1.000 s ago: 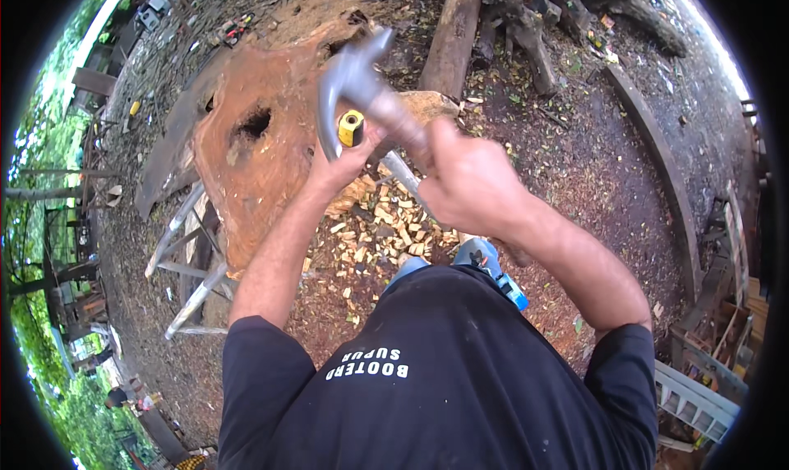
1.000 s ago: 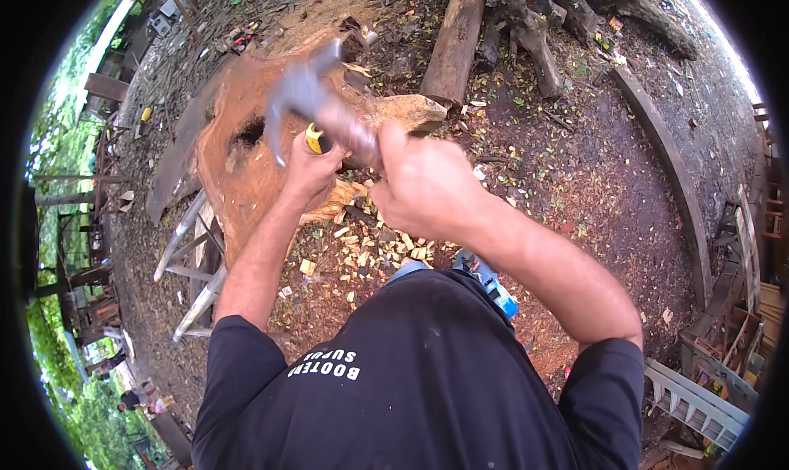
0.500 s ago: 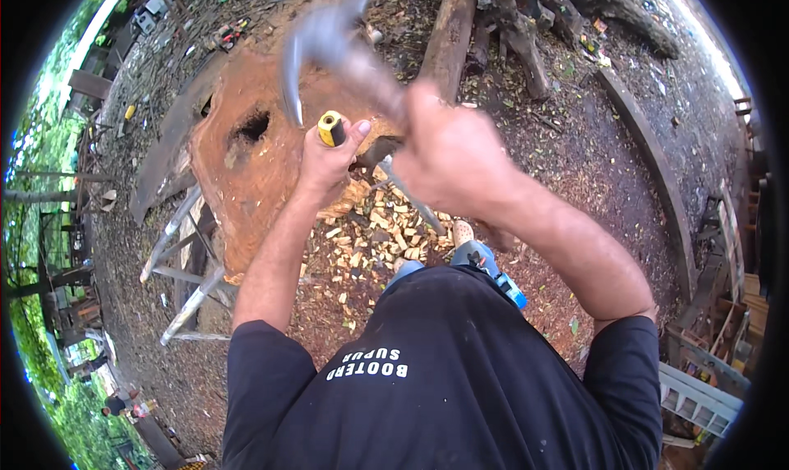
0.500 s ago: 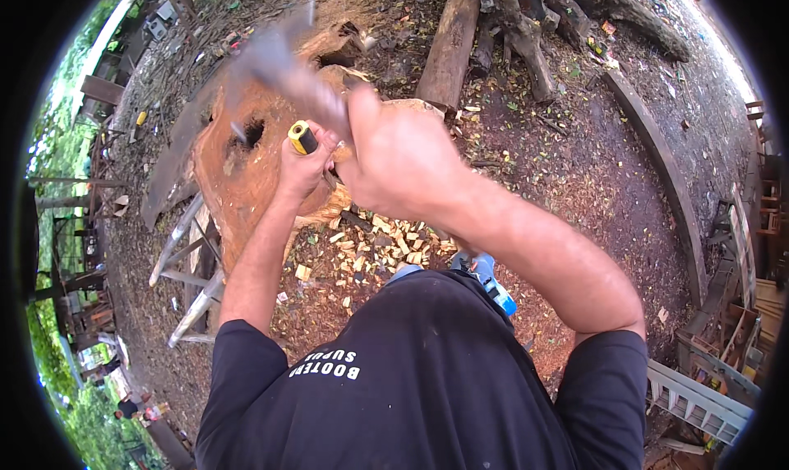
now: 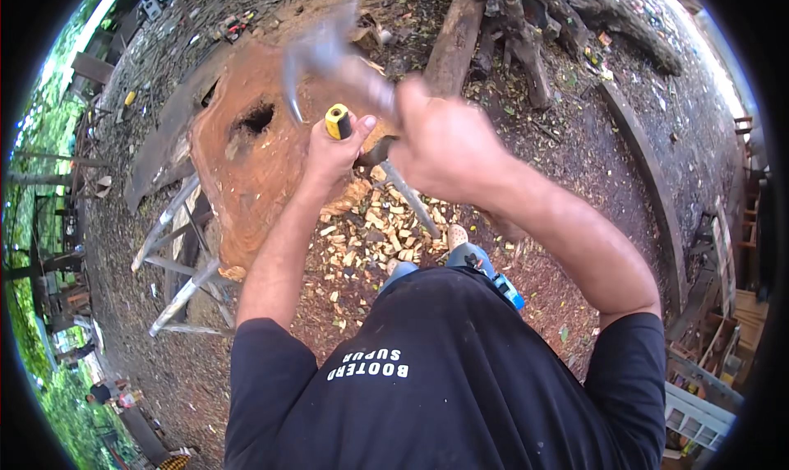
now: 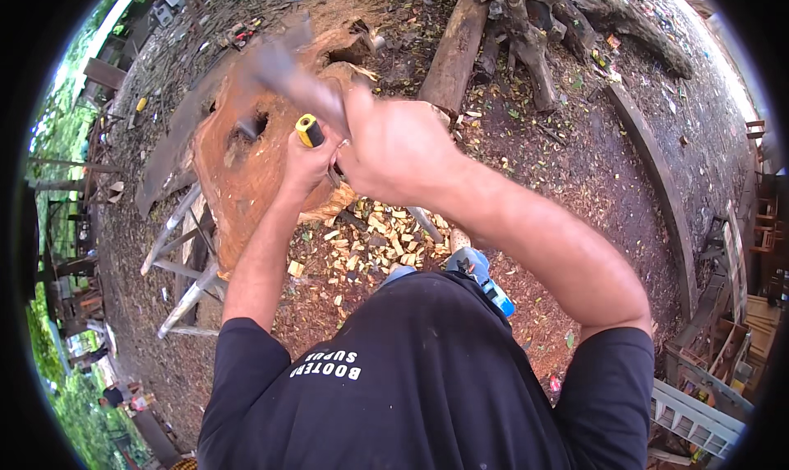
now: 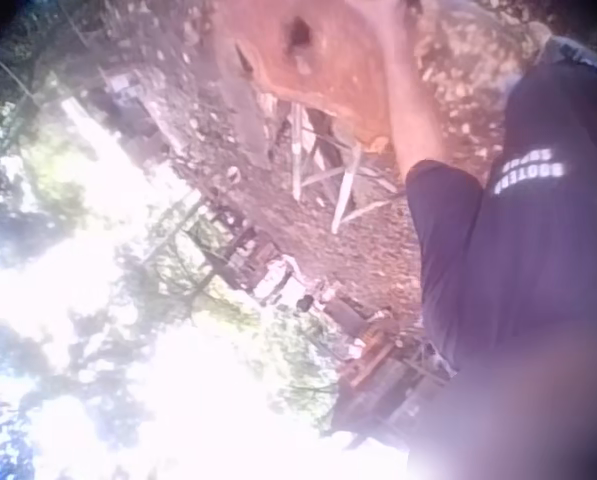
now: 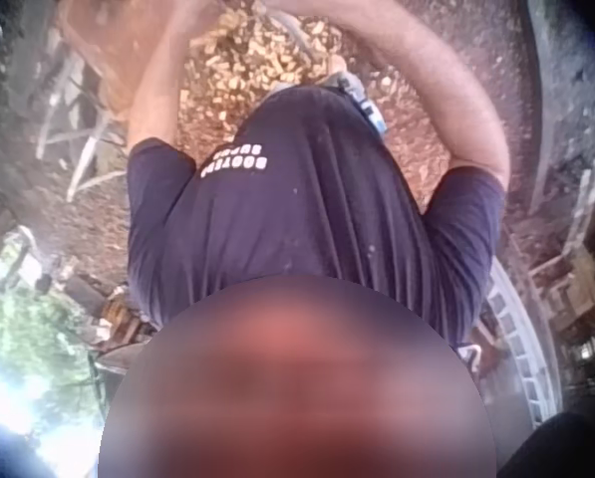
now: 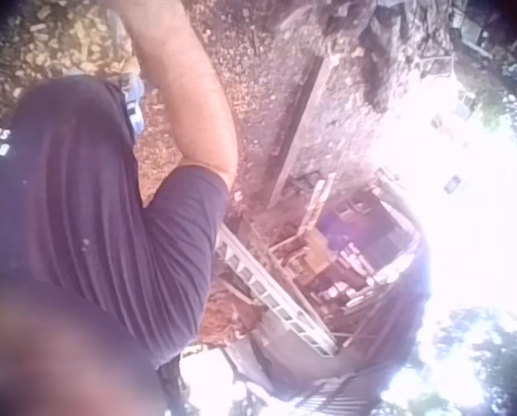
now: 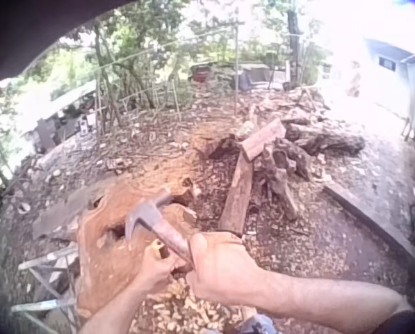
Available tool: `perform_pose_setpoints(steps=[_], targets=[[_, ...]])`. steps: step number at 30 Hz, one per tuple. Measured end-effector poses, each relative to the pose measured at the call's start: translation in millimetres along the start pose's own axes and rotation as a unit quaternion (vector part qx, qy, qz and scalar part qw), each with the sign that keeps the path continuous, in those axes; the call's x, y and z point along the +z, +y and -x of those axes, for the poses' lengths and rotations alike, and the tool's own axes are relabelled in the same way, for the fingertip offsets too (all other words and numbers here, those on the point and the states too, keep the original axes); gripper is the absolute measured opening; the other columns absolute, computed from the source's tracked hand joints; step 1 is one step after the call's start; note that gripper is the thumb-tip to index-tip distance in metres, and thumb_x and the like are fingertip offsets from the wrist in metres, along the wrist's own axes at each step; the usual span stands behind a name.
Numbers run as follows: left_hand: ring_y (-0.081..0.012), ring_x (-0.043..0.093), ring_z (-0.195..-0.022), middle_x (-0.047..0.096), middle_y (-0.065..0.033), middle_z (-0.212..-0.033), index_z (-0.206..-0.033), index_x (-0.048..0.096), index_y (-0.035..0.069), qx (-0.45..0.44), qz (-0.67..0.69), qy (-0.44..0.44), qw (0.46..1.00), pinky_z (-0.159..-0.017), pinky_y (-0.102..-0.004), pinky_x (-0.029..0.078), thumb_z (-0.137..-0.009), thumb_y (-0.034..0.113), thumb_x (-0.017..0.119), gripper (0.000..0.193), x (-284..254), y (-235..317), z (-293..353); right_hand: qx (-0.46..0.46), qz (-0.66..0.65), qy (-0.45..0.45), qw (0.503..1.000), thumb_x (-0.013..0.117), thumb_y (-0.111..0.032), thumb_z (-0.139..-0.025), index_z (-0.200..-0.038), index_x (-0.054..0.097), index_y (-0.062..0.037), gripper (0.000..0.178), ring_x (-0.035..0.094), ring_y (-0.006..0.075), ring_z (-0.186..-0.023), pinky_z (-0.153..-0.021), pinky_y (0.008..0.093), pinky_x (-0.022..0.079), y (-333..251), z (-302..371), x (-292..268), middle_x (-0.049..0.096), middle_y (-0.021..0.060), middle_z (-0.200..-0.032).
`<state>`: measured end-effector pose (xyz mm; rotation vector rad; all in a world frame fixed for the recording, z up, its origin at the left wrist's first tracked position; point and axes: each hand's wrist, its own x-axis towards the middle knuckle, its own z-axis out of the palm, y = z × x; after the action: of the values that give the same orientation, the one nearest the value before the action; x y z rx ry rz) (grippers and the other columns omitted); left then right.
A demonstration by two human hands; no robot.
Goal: The person chisels a large wooden slab by holding a chisel against the wood and striking the end of it with a hammer, removing chips of wood from the surface.
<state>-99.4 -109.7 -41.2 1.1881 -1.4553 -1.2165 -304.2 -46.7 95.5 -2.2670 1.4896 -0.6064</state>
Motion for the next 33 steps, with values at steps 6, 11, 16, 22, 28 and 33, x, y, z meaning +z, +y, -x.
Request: perform_pose_setpoints(steps=[6,11,16,22,28,33], targets=[[-0.0067,0.052,-0.047,0.053,0.003,-0.057,-0.08,0.053,0.009,-0.054,0.031,0.021,0.998,-0.049,-0.0252,0.051,-0.087,0.025,0.079,0.032,-0.8,-6.2,-8.5,0.108,-0.004,-0.106,0.988,0.058,-0.022,-0.081,-0.106,0.057,0.0105,0.041,0.069,0.0455,-0.088,-0.083,0.0498,0.055,2.8,-20.3,-21.6,0.068,0.033,-0.091],[-0.0066,0.051,-0.047,0.052,0.0034,-0.056,-0.079,0.053,0.009,-0.043,0.015,0.04,0.998,-0.05,-0.0261,0.051,-0.087,0.026,0.079,0.032,-5.7,-8.3,-13.4,-0.032,-0.094,0.205,0.974,0.062,-0.018,-0.084,-0.092,0.05,-0.0005,0.023,0.065,0.0221,-0.062,-0.057,0.0377,0.053,-6.7,-35.8,-68.0,0.063,0.0126,-0.072],[-0.0057,0.054,-0.05,0.056,0.0034,-0.061,-0.075,0.056,0.009,-0.017,0.024,0.016,0.999,-0.046,-0.0232,0.044,-0.087,0.027,0.08,0.032,1.5,-9.9,-13.0,0.043,0.042,-0.033,0.998,0.054,-0.013,-0.085,-0.108,0.051,0.0071,0.031,0.069,0.0294,-0.07,-0.064,0.0412,0.057,13.5,-23.1,13.5,0.063,0.0223,-0.073],[-0.0057,0.052,-0.048,0.054,0.0035,-0.059,-0.077,0.055,0.009,-0.073,-0.008,0.064,0.995,-0.048,-0.0243,0.048,-0.087,0.024,0.079,0.031,-3.3,-10.8,-6.3,0.114,-0.002,-0.112,0.987,0.059,-0.029,-0.084,-0.116,0.056,0.0093,0.05,0.068,0.0437,-0.097,-0.087,0.0486,0.055,8.3,-42.2,-34.2,0.067,0.0326,-0.101],[-0.0065,0.056,-0.05,0.057,0.0028,-0.062,-0.075,0.056,0.008,-0.027,0.012,0.055,0.998,-0.047,-0.0238,0.047,-0.088,0.025,0.078,0.031,-5.6,-8.6,-2.2,-0.029,-0.099,0.175,0.979,0.064,-0.022,-0.08,-0.101,0.049,0.0095,0.041,0.069,0.0426,-0.069,-0.065,0.0504,0.057,-14.6,-42.0,-69.1,0.065,0.0284,-0.07],[-0.0071,0.059,-0.054,0.058,0.0019,-0.063,-0.075,0.057,0.008,-0.036,-0.027,0.052,0.998,-0.05,-0.024,0.049,-0.088,0.024,0.078,0.03,-12.2,-29.9,-6.6,0.022,0.071,-0.188,0.979,0.059,-0.023,-0.084,-0.109,0.052,0.0112,0.042,0.07,0.0442,-0.084,-0.078,0.0513,0.056,16.2,-31.1,23.9,0.068,0.0307,-0.086]])
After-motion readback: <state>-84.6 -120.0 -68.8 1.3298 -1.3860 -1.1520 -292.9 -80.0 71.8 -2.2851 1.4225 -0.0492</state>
